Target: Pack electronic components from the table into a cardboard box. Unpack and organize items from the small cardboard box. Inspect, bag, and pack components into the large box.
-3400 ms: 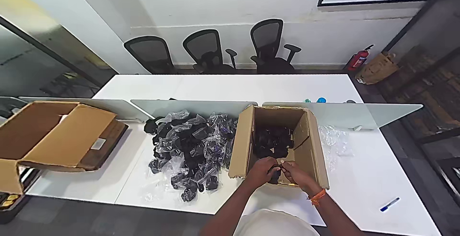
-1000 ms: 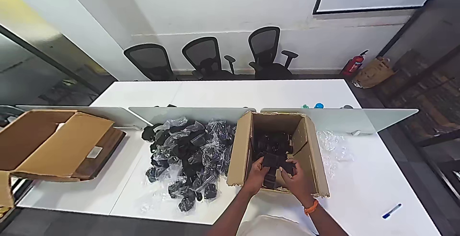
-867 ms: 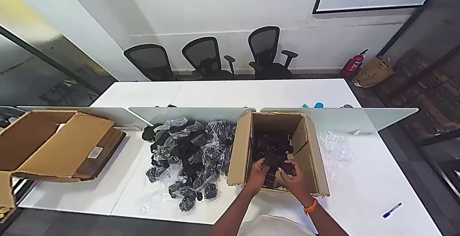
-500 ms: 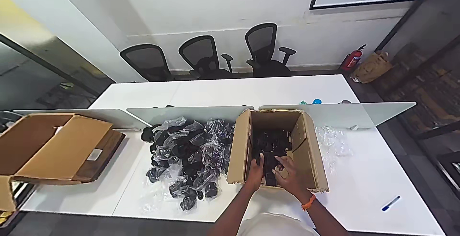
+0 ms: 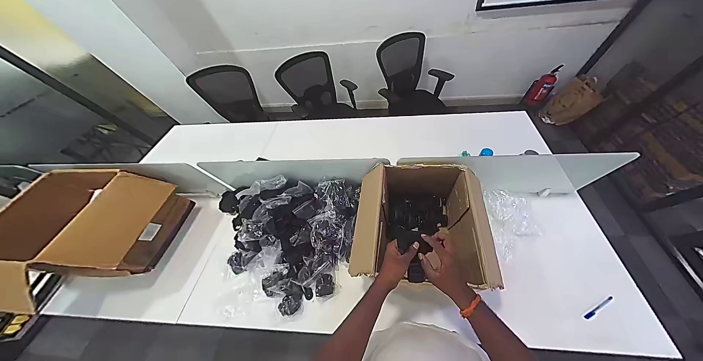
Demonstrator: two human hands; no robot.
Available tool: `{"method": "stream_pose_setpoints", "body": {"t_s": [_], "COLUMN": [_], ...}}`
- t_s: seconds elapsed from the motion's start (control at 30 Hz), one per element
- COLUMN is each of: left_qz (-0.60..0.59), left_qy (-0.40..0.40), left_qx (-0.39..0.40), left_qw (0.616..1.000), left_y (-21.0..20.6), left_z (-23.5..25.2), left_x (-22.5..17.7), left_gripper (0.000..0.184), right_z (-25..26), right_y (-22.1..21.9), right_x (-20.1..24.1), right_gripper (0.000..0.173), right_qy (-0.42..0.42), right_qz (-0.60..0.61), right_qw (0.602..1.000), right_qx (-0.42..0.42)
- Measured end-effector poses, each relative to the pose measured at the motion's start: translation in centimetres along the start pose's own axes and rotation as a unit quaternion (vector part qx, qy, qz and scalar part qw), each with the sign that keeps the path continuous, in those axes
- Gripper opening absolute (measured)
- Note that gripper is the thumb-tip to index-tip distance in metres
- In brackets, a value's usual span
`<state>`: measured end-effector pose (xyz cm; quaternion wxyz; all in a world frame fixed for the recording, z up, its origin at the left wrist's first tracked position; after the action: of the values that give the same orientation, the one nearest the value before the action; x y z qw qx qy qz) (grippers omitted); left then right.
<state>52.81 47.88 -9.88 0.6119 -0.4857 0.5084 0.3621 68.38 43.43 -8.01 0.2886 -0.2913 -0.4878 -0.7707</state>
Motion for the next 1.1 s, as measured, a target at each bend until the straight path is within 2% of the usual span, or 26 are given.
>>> {"method": "stream_pose_setpoints", "body": {"t_s": [0.1,0.2,0.3,0.6,0.7,0.8,0.9,1.0,1.1], "left_qz": [0.023,0.037,0.031,0.029,0.035,0.048,0.127,0.209,0.266], "left_qy": [0.004,0.002,-0.004,-0.004,-0.017,-0.033,-0.041,-0.068,-0.087], "left_qx": [0.010,0.036,0.062,0.059,0.043,0.013,-0.010,-0.009,0.004], "left_qw": [1.000,0.999,0.998,0.998,0.998,0.998,0.991,0.975,0.960], "left_y": [-0.2,-0.6,-0.7,-0.4,-0.3,-0.1,-0.2,-0.6,-1.1], "left_z": [-0.1,-0.2,-0.1,0.0,0.1,0.4,0.3,0.0,-0.3], "left_x": [0.0,-0.2,-0.3,0.0,0.1,0.1,0.2,0.2,0.0], "left_gripper": [0.023,0.022,0.027,0.024,0.019,0.017,0.026,0.030,0.033], "right_z": [0.2,0.4,0.3,0.5,0.6,0.1,-0.6,-0.6,0.3], "right_y": [-0.1,-0.3,-0.4,-0.5,-0.4,-0.2,0.0,0.2,-0.2], "right_x": [0.3,0.4,0.0,-0.3,0.1,0.9,1.2,0.8,-0.2], "right_gripper": [0.065,0.056,0.050,0.046,0.051,0.068,0.066,0.063,0.047], "right_qy": [0.009,0.005,0.000,0.009,0.022,0.058,0.091,0.024,-0.104], "right_qz": [0.019,0.037,0.040,0.041,0.003,-0.035,-0.036,0.082,0.249], "right_qw": [0.999,0.997,0.997,0.997,0.998,0.997,0.995,0.994,0.956], "right_qx": [0.036,0.072,0.070,0.060,0.057,0.030,0.008,0.074,0.115]}}
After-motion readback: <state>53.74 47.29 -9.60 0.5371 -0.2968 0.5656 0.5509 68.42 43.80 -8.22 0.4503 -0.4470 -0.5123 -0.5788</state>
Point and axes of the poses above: each hand's wrist, its own z-axis towards the middle knuckle, its own y-axis out of the back of the hand, x = y × z, the point moved 6 cm from there along z, towards the middle knuckle, and after that the axes turned 9 degrees about -y, right-handed, at the moved point
